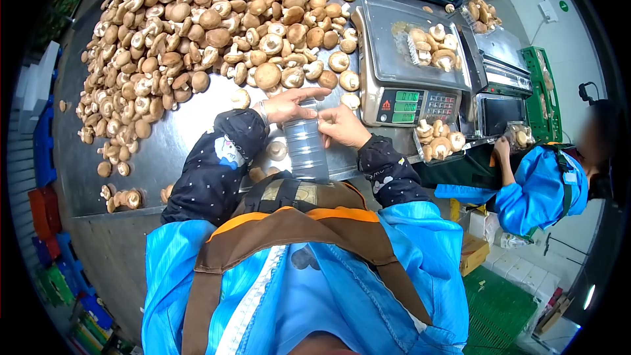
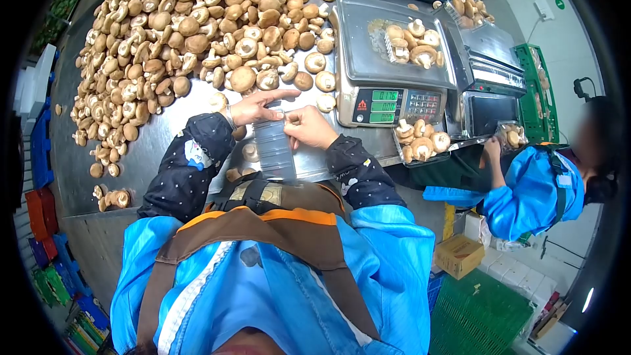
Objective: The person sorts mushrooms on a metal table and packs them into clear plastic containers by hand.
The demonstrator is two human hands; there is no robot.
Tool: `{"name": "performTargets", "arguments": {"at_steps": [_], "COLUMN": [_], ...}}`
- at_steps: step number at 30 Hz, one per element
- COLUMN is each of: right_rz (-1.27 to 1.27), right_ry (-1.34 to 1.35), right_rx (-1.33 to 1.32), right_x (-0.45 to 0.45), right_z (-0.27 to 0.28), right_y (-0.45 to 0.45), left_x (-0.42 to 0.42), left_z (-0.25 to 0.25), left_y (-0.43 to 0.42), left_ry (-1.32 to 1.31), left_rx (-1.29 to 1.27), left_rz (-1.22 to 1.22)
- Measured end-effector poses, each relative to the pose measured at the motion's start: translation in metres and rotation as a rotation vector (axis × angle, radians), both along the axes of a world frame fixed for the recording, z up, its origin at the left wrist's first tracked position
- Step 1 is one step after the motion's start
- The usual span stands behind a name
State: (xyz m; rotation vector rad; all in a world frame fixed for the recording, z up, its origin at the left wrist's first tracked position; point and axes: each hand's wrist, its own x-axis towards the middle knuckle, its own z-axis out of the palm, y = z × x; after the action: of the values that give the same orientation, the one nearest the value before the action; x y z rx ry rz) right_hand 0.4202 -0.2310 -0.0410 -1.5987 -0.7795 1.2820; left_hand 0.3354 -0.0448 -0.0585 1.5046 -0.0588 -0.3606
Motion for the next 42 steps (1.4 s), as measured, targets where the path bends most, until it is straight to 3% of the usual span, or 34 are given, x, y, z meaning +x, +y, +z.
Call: {"name": "performTargets", "arguments": {"at_steps": [5,9,10,18,25,29,32,34,37,40,42], "right_rz": [-0.152,-0.286,-0.367,-0.288,-0.255,-0.193,-0.107,-0.074,-0.203,-0.194,-0.264], "right_ry": [-0.07,0.05,0.243,0.141,-0.286,-0.814,-0.794,-0.215,0.112,0.009,0.152], "right_rx": [-0.1,0.015,0.101,0.105,-0.093,-0.055,0.013,-0.112,-0.067,-0.028,-0.048], "right_x": [-0.004,-0.01,-0.007,-0.002,-0.008,-0.011,-0.002,0.002,0.003,0.004,0.006], "right_z": [-0.009,-0.019,-0.015,-0.011,0.009,0.008,-0.009,0.003,0.007,-0.003,-0.01], "right_y": [-0.005,-0.014,-0.014,-0.011,0.003,0.004,-0.001,-0.008,-0.014,-0.014,-0.018], "left_x": [0.001,0.0,0.002,0.001,0.008,0.011,0.009,0.005,0.009,0.008,0.006], "left_z": [0.002,0.003,0.002,0.005,0.0,-0.001,0.029,0.027,-0.005,-0.009,-0.017], "left_y": [-0.004,-0.008,-0.008,-0.017,-0.023,-0.032,-0.042,-0.04,-0.03,-0.027,-0.025], "left_ry": [-0.003,-0.026,-0.052,-0.031,-0.007,-0.025,0.115,0.1,-0.004,-0.006,-0.047], "left_rx": [0.054,0.069,0.066,0.182,0.317,0.459,0.644,0.651,0.51,0.328,0.267], "left_rz": [0.035,0.066,0.056,0.194,0.255,0.331,0.373,0.392,0.387,0.387,0.394]}}
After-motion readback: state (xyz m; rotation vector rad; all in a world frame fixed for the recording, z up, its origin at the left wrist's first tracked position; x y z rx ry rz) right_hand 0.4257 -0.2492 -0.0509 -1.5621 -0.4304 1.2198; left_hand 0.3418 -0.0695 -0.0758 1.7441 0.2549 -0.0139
